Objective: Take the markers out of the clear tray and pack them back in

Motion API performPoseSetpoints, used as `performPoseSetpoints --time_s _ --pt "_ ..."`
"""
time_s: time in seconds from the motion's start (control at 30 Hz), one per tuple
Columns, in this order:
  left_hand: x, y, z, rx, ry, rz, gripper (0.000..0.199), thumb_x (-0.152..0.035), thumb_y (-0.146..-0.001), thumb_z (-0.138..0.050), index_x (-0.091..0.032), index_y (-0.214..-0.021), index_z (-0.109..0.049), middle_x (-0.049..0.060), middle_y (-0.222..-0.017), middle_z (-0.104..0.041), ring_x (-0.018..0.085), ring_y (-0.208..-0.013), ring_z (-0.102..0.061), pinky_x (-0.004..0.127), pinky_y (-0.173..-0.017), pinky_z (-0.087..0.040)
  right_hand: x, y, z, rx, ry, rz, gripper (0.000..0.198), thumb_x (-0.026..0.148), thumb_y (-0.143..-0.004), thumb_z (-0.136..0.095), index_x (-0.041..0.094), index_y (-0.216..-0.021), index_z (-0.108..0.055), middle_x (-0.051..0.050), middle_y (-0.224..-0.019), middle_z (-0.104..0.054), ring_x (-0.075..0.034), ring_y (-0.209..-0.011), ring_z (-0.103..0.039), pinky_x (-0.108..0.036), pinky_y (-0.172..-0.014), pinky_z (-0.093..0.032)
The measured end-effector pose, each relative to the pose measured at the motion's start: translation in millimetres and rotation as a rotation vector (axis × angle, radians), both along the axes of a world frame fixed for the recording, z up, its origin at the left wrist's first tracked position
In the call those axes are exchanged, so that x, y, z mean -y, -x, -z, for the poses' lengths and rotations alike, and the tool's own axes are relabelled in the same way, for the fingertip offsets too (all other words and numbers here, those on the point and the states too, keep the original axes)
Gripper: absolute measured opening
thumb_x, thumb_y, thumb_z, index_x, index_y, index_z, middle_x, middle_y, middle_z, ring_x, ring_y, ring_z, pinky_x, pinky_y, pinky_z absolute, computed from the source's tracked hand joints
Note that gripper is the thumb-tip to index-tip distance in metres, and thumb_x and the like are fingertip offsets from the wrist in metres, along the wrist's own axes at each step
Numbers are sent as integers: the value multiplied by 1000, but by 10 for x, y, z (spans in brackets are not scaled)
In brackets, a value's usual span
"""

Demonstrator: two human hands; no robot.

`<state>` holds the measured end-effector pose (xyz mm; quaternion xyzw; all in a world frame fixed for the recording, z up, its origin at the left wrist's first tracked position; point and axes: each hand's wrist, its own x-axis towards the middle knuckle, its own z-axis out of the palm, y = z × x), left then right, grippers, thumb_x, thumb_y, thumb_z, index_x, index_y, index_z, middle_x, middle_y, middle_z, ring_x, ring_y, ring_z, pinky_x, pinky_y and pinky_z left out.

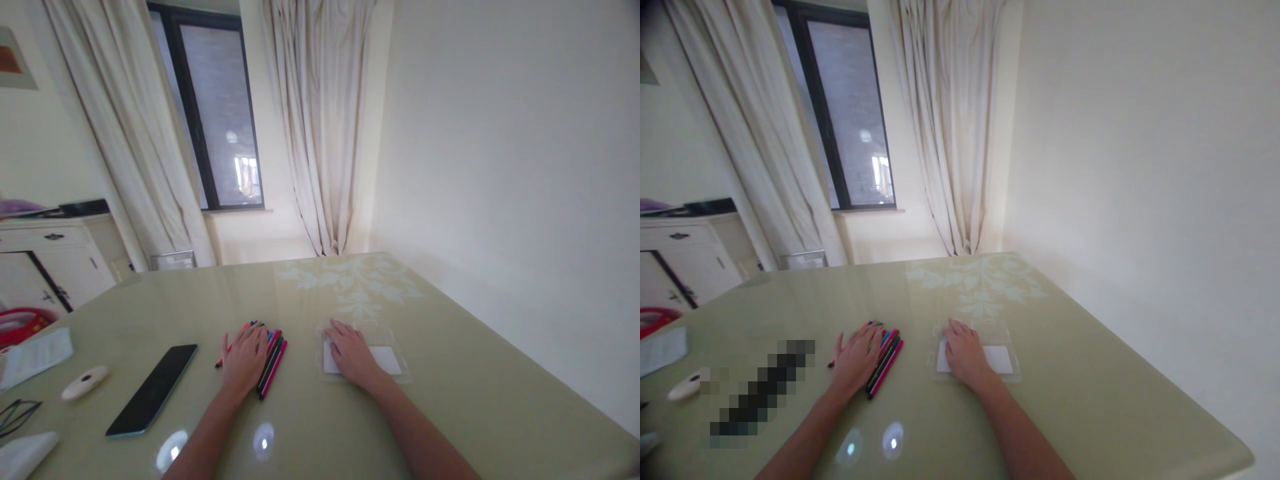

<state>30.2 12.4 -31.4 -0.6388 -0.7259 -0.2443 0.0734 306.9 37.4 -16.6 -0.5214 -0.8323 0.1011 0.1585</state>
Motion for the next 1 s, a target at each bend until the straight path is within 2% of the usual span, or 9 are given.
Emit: performPoseSetpoints --time_s 0.1,0.2,0.27,0.33,0.53,0.73,0.87,1.0 --pt "53 23 -54 -44 -43 87 40 -34 -105 -35 -24 -120 -71 8 -136 -69 27 -132 -57 62 -122 -16 3 -8 -21 1 6 -4 45 18 -98 -41 17 -138 -61 -13 -158 -45 -28 -144 -42 -45 -118 -31" --pt "156 56 -99 -131 -25 402 42 -47 -104 -42 -29 -136 -62 6 -148 -60 26 -137 -53 56 -123 -22 0 -30 -33 5 17 -15 46 18 -98 -41 16 -139 -60 -13 -158 -45 -28 -144 -42 -45 -118 -31" --pt "213 59 -88 -210 8 614 53 -57 -99 -50 -33 -147 -51 3 -157 -50 27 -142 -47 55 -123 -23 -7 -46 -29 0 15 -26 46 18 -97 -42 17 -140 -60 -13 -158 -45 -27 -144 -42 -45 -118 -31" --pt "227 32 -50 -260 11 690 62 -60 -96 -53 -34 -152 -44 3 -160 -45 29 -144 -44 56 -124 -22 -13 -54 -20 -8 8 -32 46 18 -97 -43 18 -139 -60 -12 -158 -46 -27 -144 -42 -44 -118 -30" --pt "90 -63 3 -218 17 591 46 -47 -103 -44 -30 -145 -54 4 -149 -59 25 -134 -56 52 -121 -32 -9 -38 -29 3 2 -30 46 18 -96 -43 18 -138 -61 -12 -158 -46 -27 -143 -43 -44 -118 -32" --pt "100 91 -29 -219 15 666 51 -51 -100 -51 -33 -148 -51 2 -154 -52 26 -140 -50 52 -123 -29 -8 -53 -36 4 7 -48 47 19 -97 -42 17 -141 -59 -13 -159 -44 -27 -144 -42 -44 -118 -31" --pt "52 101 9 -197 10 607 48 -47 -101 -48 -31 -147 -53 3 -151 -56 25 -136 -55 48 -118 -38 -18 -77 -30 -4 5 -69 47 21 -97 -43 19 -141 -59 -12 -159 -44 -26 -144 -43 -43 -118 -31" --pt "-9 52 28 -155 -6 539 44 -45 -101 -49 -27 -138 -62 6 -144 -63 25 -132 -59 48 -116 -42 -30 -98 -42 -11 2 -86 46 22 -98 -43 19 -141 -59 -12 -158 -45 -25 -144 -43 -43 -118 -31"
